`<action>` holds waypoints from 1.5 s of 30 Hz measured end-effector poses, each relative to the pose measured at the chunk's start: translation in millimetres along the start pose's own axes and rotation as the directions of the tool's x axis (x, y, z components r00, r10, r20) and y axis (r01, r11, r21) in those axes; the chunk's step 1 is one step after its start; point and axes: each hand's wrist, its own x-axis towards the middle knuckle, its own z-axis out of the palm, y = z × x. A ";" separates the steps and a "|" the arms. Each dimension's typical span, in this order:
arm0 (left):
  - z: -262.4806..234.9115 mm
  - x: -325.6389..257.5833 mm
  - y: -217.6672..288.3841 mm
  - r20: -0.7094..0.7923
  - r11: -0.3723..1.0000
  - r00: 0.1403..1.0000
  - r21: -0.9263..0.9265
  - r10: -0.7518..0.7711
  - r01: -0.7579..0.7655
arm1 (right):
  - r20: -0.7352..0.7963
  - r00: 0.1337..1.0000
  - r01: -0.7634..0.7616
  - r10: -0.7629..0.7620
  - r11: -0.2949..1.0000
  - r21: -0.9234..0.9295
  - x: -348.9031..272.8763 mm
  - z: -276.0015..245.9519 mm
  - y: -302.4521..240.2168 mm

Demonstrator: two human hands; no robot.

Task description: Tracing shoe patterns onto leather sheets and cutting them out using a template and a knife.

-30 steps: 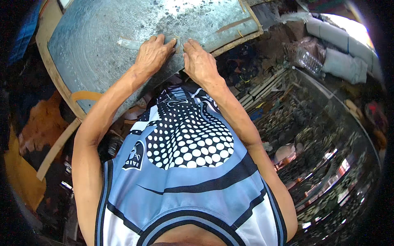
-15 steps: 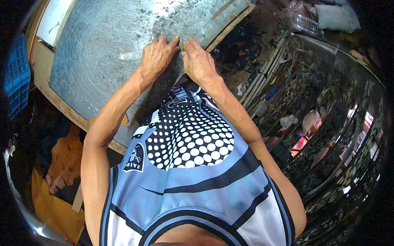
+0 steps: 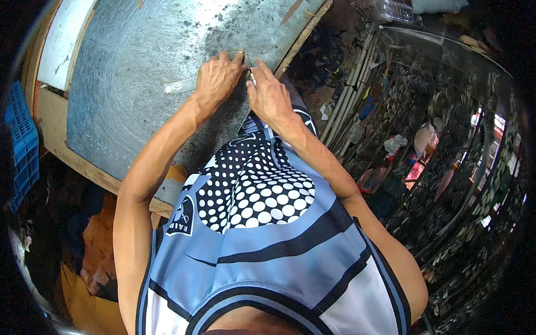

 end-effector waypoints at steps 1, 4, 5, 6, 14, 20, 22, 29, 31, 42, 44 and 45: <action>0.0 1.7 2.0 0.000 1.000 1.000 -0.005 0.004 -0.004 | 0.002 1.000 -0.005 0.005 1.000 -0.003 -1.2 -1.0 0.8; 0.2 5.8 6.5 0.005 1.000 1.000 -0.001 0.015 -0.015 | 0.010 0.999 -0.032 0.032 0.999 -0.015 -7.2 -4.4 0.5; -0.1 6.5 7.1 0.014 1.000 1.000 -0.002 0.015 -0.015 | 0.015 0.999 -0.049 0.050 0.999 -0.022 -9.6 -5.0 -0.7; -0.2 6.8 7.7 0.024 1.000 1.000 -0.003 0.015 -0.015 | 0.015 0.998 -0.054 0.055 0.998 -0.022 -11.3 -5.5 -2.5; 6.5 10.6 9.5 0.011 0.999 0.999 0.006 0.039 -0.039 | 0.063 0.981 -0.178 0.182 0.982 -0.059 -20.3 -7.9 -6.7; 3.4 -2.7 -0.8 -0.052 0.997 0.998 -0.073 0.022 -0.026 | 0.058 0.997 -0.053 0.054 0.998 -0.022 -20.2 -7.9 5.0; -8.1 -22.4 -8.3 -0.101 0.992 0.995 -0.128 -0.004 -0.009 | -0.061 0.995 0.077 -0.082 0.994 -0.080 -11.2 -8.1 27.3; 4.4 -118.9 -7.1 -0.431 0.843 0.739 -0.405 -0.517 0.354 | 0.080 0.972 0.232 -0.220 0.954 -0.188 66.3 -34.0 3.7; 24.2 -131.2 3.0 -0.450 0.804 0.681 -0.456 -0.578 0.381 | 0.384 0.894 0.371 -0.229 0.859 -0.352 83.3 -20.9 5.2; 59.1 -117.5 63.9 0.387 -0.734 0.690 -0.602 -0.612 -0.314 | 0.736 0.673 -0.127 -0.067 0.971 0.204 95.2 -9.8 -16.8; 63.7 -113.1 68.5 0.299 -0.725 0.679 -0.457 -0.671 -0.515 | 0.799 0.599 -0.370 -0.049 0.868 0.330 83.6 -5.9 -25.7; 65.9 -112.8 69.7 0.290 -0.705 0.658 -0.456 -0.695 -0.544 | 0.812 0.581 -0.375 -0.053 0.869 0.325 77.8 -0.2 -29.1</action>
